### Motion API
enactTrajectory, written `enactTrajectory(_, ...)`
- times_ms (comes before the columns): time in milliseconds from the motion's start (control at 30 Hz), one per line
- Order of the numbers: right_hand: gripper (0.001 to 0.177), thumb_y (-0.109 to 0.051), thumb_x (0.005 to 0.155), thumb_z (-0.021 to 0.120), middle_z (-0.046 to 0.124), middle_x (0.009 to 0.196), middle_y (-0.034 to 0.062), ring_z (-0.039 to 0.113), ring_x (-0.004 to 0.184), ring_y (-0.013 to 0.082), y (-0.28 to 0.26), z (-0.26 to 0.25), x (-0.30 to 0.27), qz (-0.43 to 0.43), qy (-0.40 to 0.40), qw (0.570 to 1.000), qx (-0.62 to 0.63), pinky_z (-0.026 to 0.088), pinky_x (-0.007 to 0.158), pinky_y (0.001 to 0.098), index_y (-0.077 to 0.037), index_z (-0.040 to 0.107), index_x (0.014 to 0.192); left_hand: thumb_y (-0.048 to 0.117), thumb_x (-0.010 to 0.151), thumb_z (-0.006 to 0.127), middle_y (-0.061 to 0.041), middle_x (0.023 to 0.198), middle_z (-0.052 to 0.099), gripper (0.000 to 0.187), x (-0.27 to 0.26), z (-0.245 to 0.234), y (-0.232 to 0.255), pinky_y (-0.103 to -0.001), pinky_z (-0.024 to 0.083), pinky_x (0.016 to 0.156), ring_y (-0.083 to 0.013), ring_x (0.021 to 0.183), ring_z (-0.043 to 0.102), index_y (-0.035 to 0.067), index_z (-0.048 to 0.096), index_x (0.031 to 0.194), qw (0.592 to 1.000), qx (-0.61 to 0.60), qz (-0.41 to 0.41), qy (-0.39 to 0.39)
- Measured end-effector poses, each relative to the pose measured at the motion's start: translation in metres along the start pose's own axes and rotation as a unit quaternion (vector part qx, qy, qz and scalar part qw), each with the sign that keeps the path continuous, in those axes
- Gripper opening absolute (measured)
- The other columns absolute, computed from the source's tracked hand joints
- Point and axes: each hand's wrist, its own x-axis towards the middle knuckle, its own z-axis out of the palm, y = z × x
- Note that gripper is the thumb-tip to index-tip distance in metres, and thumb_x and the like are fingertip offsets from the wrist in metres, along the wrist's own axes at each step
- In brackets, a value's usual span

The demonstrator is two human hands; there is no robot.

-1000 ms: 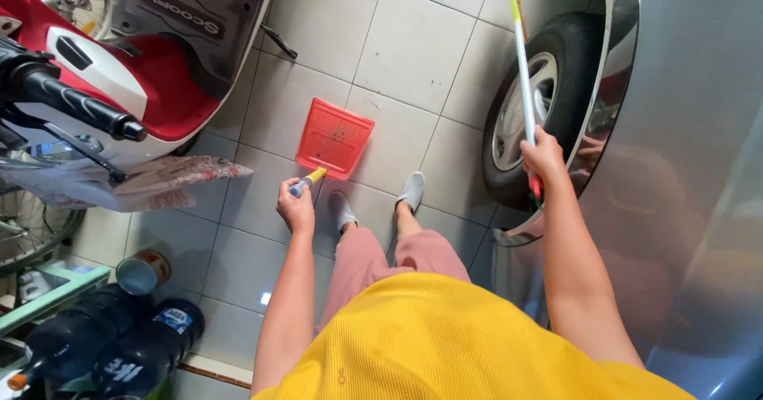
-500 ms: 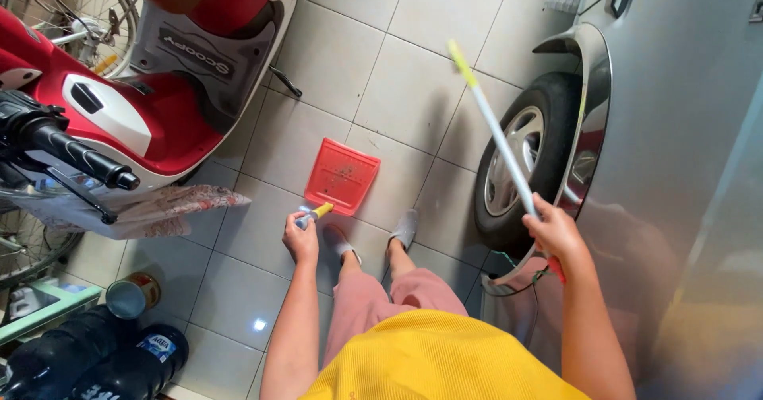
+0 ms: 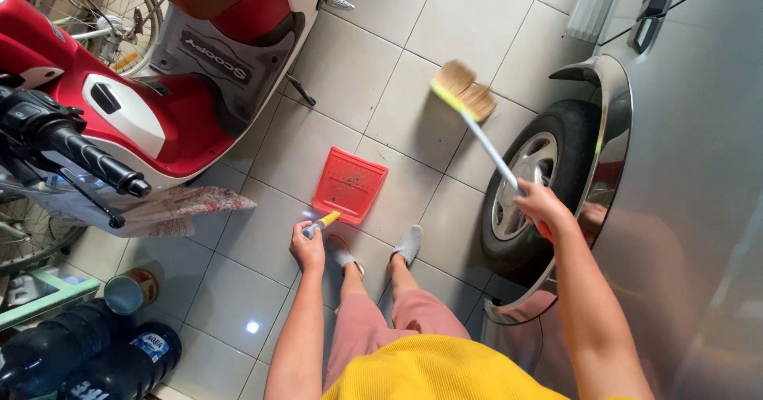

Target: Sweeping a tiled floor using a broom and collecting the debris into a dustpan.

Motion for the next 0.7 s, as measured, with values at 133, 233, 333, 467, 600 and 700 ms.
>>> enactTrajectory(133,0.066,-0.022,0.086,0.068,0.076,0.073,0.0242,0.074,0.051,0.0354,-0.034,-0.036,-0.091,-0.004,-0.014,1.0,0.007,0.06,0.07,0.047,-0.007,0.055,0.149,0.015,0.081,0.079,-0.008,0.1,0.077,0.023,0.013,0.006,-0.01,-0.047,0.059,0.086,-0.037,0.101,0.073,0.02,0.073,0.103,1.0,0.0,-0.006,-0.003)
enactTrajectory(233,0.069,-0.028,0.088,0.068,0.075,0.063,0.0199,0.076,0.057,0.0365,-0.047,-0.047,-0.099,0.007,0.044,0.999,-0.002,0.059,0.07,0.0473,-0.012,0.051,0.153,0.014,0.081,0.079,-0.01,0.099,0.076,0.023,0.015,0.004,-0.015,-0.048,0.058,0.086,-0.0385,0.101,0.072,0.018,0.073,0.103,1.0,0.005,-0.01,-0.005)
enactTrajectory(333,0.069,-0.031,0.093,0.065,0.075,0.071,0.0229,0.075,0.075,0.04,-0.054,-0.047,-0.05,0.0,0.134,0.991,0.027,0.054,0.078,0.0533,-0.016,0.048,0.158,0.015,0.081,0.079,-0.009,0.1,0.076,0.023,0.016,0.002,-0.021,-0.048,0.058,0.087,-0.0374,0.102,0.072,0.02,0.072,0.103,1.0,0.011,-0.015,-0.009)
enactTrajectory(467,0.044,-0.026,0.093,0.058,0.071,0.105,0.032,0.069,0.1,0.0517,-0.052,-0.037,0.064,0.009,0.207,0.978,0.033,0.052,0.091,0.0594,-0.005,0.064,0.132,0.013,0.081,0.078,-0.011,0.098,0.075,0.024,0.023,0.012,-0.037,-0.049,0.057,0.085,-0.0392,0.101,0.072,0.018,0.072,0.104,1.0,0.001,0.003,0.002)
enactTrajectory(600,0.047,-0.031,0.095,0.064,0.068,0.071,0.0087,0.067,0.048,0.0275,-0.019,-0.001,0.209,0.001,0.232,0.956,0.182,0.058,0.048,0.0452,-0.014,0.062,0.139,0.011,0.082,0.077,-0.013,0.099,0.075,0.024,0.018,0.009,-0.036,-0.05,0.057,0.085,-0.0402,0.101,0.071,0.017,0.071,0.105,1.0,-0.008,-0.002,0.004)
enactTrajectory(700,0.045,-0.025,0.097,0.059,0.054,0.057,0.0148,0.047,0.024,0.0348,-0.036,0.018,0.271,0.002,0.195,0.918,0.345,0.043,0.021,0.0483,-0.01,0.056,0.14,0.011,0.083,0.077,-0.012,0.1,0.075,0.024,0.015,0.004,-0.028,-0.05,0.057,0.085,-0.0402,0.101,0.071,0.016,0.071,0.105,1.0,-0.014,-0.007,0.005)
